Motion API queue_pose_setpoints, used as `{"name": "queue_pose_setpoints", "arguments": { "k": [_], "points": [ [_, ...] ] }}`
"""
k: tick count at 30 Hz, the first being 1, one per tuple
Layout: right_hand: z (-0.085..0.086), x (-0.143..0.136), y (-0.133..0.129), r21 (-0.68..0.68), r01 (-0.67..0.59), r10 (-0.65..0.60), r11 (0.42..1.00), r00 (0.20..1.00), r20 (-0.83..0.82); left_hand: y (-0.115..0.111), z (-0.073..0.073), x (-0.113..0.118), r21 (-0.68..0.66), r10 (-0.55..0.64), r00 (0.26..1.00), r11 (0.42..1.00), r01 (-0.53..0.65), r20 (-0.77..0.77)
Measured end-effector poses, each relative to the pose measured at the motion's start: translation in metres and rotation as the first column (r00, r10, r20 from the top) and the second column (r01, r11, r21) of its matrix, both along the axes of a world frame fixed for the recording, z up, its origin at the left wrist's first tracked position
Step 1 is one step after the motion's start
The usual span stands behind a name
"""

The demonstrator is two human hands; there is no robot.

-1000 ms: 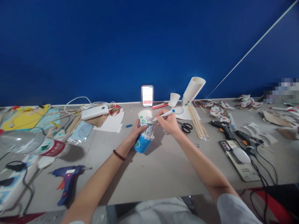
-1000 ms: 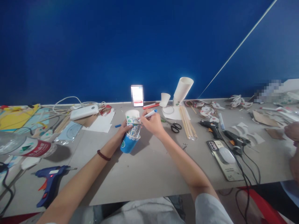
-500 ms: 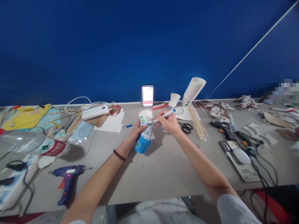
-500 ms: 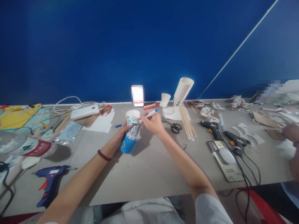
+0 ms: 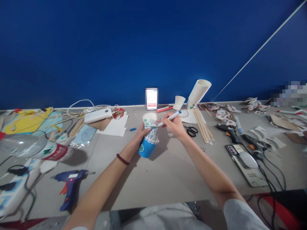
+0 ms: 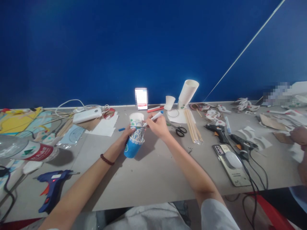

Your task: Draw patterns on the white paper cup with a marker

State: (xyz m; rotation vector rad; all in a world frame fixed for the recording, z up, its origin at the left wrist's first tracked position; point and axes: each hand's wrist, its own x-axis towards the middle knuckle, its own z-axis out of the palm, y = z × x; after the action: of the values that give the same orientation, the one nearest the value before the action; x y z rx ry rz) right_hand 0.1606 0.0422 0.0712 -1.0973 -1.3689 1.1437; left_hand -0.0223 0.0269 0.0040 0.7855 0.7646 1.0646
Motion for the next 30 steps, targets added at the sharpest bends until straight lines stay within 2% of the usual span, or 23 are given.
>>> {"name": "queue_pose_setpoints", "arguments": {
  "k": [6, 15, 25, 30],
  "points": [
    [0.001, -0.001, -0.001, 0.016, -0.003, 0.003, 1.0, 1.0, -0.019, 0.003, -0.007, -0.002, -0.001, 0.025, 1.0, 1.0, -0.025, 0.004],
    [0.001, -0.003, -0.004, 0.081, 0.006, -0.005, 0.997, 1.0, -0.006, 0.002, 0.002, 0.002, 0.0, 0.033, 0.998, 0.999, -0.033, 0.048],
    [0.002, -0.005, -0.006, 0.113, -0.012, 0.007, 0.993, 0.999, 0.047, -0.003, 0.006, 0.005, 0.008, -0.017, 0.996, 1.0, 0.016, 0.086],
    [0.0, -0.005, -0.006, 0.118, -0.008, 0.0, 0.993, 0.998, 0.068, -0.003, 0.005, 0.004, -0.01, -0.003, 0.997, 1.0, 0.004, 0.076]
  ]
}}
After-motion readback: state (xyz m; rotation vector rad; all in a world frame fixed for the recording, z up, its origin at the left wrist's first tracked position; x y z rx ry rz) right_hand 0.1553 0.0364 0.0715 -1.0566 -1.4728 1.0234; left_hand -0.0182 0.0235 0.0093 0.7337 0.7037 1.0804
